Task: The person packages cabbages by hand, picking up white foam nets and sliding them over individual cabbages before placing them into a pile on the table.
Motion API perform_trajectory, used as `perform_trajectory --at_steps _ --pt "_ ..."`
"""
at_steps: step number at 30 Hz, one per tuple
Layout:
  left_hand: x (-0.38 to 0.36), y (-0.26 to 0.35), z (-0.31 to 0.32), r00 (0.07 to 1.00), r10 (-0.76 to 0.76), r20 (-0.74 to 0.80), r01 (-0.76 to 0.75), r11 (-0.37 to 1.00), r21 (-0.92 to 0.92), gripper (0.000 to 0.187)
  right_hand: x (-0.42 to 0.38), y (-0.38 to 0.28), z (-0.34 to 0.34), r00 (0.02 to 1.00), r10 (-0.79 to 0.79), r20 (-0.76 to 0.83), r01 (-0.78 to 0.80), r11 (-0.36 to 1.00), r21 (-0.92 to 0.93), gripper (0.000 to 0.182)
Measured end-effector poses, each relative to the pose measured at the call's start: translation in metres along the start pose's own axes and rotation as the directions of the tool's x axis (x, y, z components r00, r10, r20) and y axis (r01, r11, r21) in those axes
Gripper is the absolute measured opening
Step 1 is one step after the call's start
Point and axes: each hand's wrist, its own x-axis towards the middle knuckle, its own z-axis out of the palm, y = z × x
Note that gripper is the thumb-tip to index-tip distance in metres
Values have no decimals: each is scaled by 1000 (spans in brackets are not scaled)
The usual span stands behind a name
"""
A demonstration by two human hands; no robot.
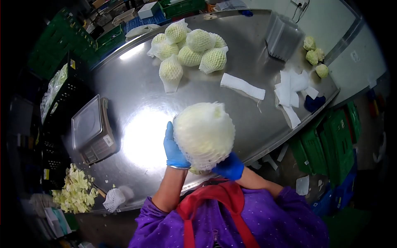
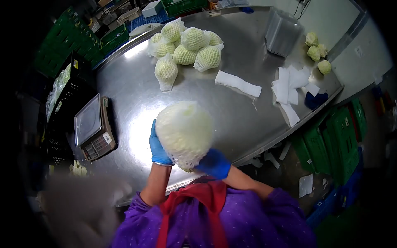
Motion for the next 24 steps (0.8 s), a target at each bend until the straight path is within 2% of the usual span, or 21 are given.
perform_trajectory --at_steps 2,3,4,5,6,8,9,10,12,13,14,15,16,17,18,20,21,22,23,24 --pt "7 10 12 1000 13 -3 -13 997 74 45 21 -24 -2 984 -144 105 132 985 114 48" --pt "11 14 14 999 53 9 -54 978 203 42 30 -39 0 973 -163 165 77 896 436 49" --pt "14 16 16 996 89 26 -93 940 329 39 34 -46 1 956 -203 212 -6 709 705 51" --pt "11 15 31 983 170 75 -186 868 460 34 36 -46 -1 952 -230 202 31 729 684 52" --pt "12 21 30 963 236 132 -262 691 673 31 39 -46 -5 946 -261 193 72 748 660 52" --pt "6 29 36 931 358 65 -287 614 735 28 56 -52 -16 929 -311 201 137 792 595 54" --pt "6 42 26 968 250 -25 -197 815 546 26 63 -52 -21 920 -337 200 171 805 568 55" --pt "2 40 25 947 264 -182 -140 851 506 28 68 -51 -23 911 -363 196 206 812 546 56" --pt "-4 47 -9 996 39 -78 -1 899 438 32 77 -54 -24 871 -415 263 204 792 575 53" --pt "-8 42 -16 993 58 -100 -2 874 486 39 83 -55 -24 848 -439 297 199 784 588 52" --pt "-6 43 -30 999 -38 11 27 863 505 48 89 -57 -29 854 -461 242 433 887 159 52" --pt "-7 36 -39 997 59 -46 -22 821 570 53 96 -59 -38 841 -500 207 541 779 -316 52" --pt "-10 24 -30 982 160 -102 -60 772 632 62 100 -64 -41 862 -467 199 494 862 -117 54" --pt "-10 22 -28 983 159 -98 -60 765 641 68 105 -71 -39 881 -433 191 424 902 88 56" --pt "-8 21 -24 984 157 -90 -61 756 651 75 111 -80 -33 900 -391 193 356 915 190 58" --pt "2 23 -6 998 1 -55 28 852 523 86 115 -114 7 929 -301 216 205 903 378 62" --pt "15 26 -5 999 -40 37 20 905 424 89 113 -120 23 957 -225 184 138 909 392 63" --pt "29 31 -9 988 -71 134 24 946 324 92 135 -109 7 900 -429 71 434 871 -230 58" --pt "44 41 -21 996 -89 23 89 996 6 92 143 -113 14 899 -419 129 438 846 -304 55" --pt "62 50 -28 999 36 -14 -32 973 230 84 147 -118 18 902 -411 130 428 820 -379 53"
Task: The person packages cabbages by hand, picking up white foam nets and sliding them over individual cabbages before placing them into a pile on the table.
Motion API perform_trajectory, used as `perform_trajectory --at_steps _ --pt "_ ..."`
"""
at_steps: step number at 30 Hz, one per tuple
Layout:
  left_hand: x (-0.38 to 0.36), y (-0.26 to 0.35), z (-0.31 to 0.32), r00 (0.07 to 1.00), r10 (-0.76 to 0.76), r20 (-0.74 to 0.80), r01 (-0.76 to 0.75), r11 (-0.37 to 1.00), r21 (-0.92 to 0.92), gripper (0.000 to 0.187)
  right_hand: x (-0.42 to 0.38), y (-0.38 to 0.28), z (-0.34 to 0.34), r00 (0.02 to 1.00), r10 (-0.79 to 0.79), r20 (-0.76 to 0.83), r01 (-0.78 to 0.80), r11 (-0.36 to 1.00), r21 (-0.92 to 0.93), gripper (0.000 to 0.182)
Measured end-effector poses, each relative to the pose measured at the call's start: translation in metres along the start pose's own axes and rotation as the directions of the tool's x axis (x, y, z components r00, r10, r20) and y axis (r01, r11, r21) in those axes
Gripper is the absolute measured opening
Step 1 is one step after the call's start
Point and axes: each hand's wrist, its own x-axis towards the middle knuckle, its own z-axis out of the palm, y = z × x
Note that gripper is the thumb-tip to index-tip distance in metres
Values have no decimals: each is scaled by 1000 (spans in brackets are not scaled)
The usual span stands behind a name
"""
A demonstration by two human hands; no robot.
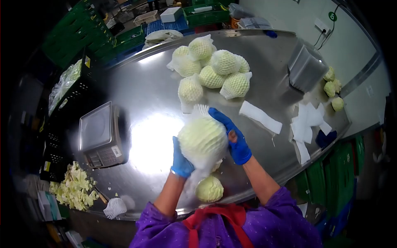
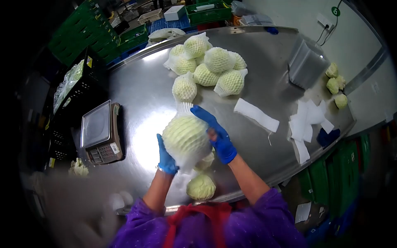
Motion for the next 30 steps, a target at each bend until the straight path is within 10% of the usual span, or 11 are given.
perform_trajectory --at_steps 5,10,16,17,20,21,25,28,30 --pt "87 75 -59 956 292 33 -293 956 33 71 20 2 -56 955 38 -294 -183 855 -485 49" --pt "218 175 -50 954 237 181 -285 904 318 59 -33 43 -187 916 -119 -382 -342 262 -902 57" --pt "349 160 8 790 373 487 -464 -156 872 69 -30 47 -208 899 -212 -383 -423 -200 -884 60" --pt "360 153 17 689 361 628 -497 -394 773 70 -24 47 -212 875 -202 -440 -474 -171 -864 56" --pt "366 136 18 608 560 563 -525 -248 814 77 -10 50 -245 856 -259 -446 -490 -138 -861 32" --pt "361 139 10 555 560 616 -423 -447 788 78 -3 48 -253 860 -244 -448 -487 -131 -863 24" --pt "315 152 -2 828 475 298 -426 189 885 75 25 19 -241 792 -118 -599 -583 145 -800 10" --pt "277 159 8 900 394 189 -241 85 967 72 27 -23 -165 755 83 -650 -599 490 -633 13" --pt "281 165 -10 911 331 247 -247 -43 968 71 16 -27 -137 834 27 -551 -504 443 -742 16"
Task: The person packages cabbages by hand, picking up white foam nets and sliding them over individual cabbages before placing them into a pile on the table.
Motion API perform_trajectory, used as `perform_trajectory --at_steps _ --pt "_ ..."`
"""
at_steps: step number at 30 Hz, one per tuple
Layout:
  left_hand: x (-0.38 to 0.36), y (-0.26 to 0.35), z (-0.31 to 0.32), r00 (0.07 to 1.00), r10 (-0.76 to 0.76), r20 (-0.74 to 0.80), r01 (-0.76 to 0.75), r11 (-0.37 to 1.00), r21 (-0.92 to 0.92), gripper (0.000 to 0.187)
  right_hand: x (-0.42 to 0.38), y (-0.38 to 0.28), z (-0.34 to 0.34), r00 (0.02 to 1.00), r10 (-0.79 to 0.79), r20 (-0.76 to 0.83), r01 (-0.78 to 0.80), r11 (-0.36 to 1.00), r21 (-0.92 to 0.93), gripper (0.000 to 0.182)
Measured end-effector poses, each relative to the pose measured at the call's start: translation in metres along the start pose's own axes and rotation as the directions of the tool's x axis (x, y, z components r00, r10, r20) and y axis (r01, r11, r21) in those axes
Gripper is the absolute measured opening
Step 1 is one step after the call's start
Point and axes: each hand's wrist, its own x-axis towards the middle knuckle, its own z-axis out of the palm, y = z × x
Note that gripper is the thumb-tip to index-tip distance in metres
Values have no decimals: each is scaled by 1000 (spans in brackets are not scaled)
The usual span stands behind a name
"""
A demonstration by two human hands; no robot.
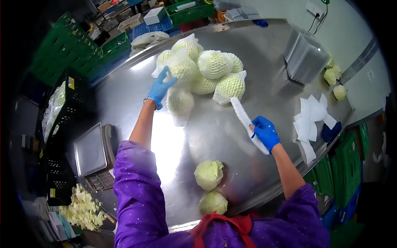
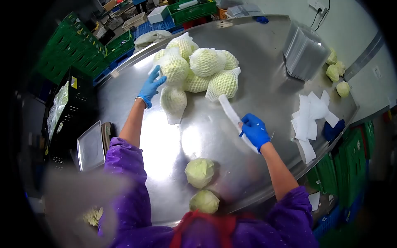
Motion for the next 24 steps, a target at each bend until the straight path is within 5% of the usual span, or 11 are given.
perform_trajectory --at_steps 4,7,8,10,12,14,17,18,20,23,24 --pt "-29 46 16 989 146 -13 -146 969 -199 60 -40 -29 3 984 -75 164 30 965 259 17" --pt "-118 73 54 851 340 401 -146 886 -440 41 -73 -69 5 971 -82 224 11 954 301 16" --pt "-162 115 58 867 42 497 201 882 -426 40 -83 -73 9 965 -113 235 44 959 279 15" --pt "-218 129 69 871 79 485 291 713 -638 32 -107 -87 16 908 -221 355 99 938 332 15" --pt "-253 132 66 913 -19 408 337 602 -724 29 -124 -113 2 723 -210 658 -174 866 468 17" --pt "-276 123 61 937 -60 344 338 402 -851 29 -128 -120 16 846 -321 425 -146 628 765 25" --pt "-306 136 68 983 -125 132 173 425 -889 34 -128 -114 53 856 -461 233 257 772 582 34" --pt "-314 142 73 983 -180 33 115 466 -877 35 -140 -118 65 868 -427 256 177 745 643 39" --pt "-327 143 74 983 -177 -57 47 537 -842 39 -150 -117 80 868 -494 49 421 786 454 30" --pt "-335 121 88 972 -177 -157 -26 579 -815 44 -148 -109 90 622 -782 -46 782 623 -13 18" --pt "-338 110 94 970 -183 -162 -22 596 -803 44 -149 -108 91 608 -793 -46 792 609 -25 14"
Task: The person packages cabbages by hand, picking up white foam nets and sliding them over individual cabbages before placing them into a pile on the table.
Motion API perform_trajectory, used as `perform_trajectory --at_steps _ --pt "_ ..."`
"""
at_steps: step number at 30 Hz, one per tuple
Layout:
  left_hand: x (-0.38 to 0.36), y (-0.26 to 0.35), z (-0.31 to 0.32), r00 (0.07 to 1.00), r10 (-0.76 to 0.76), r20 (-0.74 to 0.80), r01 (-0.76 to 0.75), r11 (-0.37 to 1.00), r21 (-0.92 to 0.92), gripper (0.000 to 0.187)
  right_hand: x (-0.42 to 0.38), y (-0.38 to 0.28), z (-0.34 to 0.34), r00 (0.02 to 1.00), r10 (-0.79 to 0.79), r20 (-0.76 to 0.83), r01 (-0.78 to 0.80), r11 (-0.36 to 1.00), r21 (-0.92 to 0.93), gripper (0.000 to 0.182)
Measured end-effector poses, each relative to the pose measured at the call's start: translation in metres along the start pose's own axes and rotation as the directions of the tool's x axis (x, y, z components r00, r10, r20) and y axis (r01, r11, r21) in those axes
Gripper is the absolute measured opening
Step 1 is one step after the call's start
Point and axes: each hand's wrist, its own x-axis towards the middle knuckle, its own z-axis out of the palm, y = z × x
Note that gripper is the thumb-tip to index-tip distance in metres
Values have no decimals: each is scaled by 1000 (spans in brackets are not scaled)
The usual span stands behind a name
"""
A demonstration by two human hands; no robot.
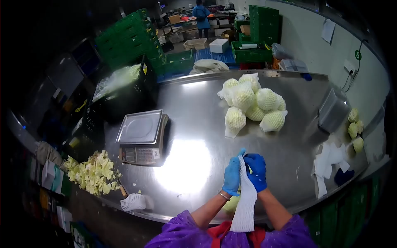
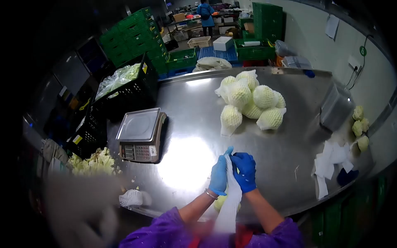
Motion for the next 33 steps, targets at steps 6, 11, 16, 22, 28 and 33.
perform_trajectory --at_steps 6,11,16,22,28,33 --pt "-3 -10 -31 991 -122 53 132 945 -298 51 -8 -2 -13 876 481 16 -358 629 690 11" --pt "-18 25 -6 908 -412 76 356 661 -661 68 -22 -12 -15 839 459 293 -515 496 699 15" --pt "-19 59 -5 883 -414 221 468 741 -481 63 -33 -19 4 855 293 428 -501 680 535 30" --pt "-28 58 1 985 -149 -82 170 888 428 24 -19 11 -11 797 442 413 -601 509 615 12" --pt "-24 34 -58 973 -11 232 -107 865 490 22 -7 22 -15 707 442 553 -655 114 747 17" --pt "4 33 -72 970 -240 -41 234 965 -120 16 -22 11 -3 655 310 689 -694 607 388 25"
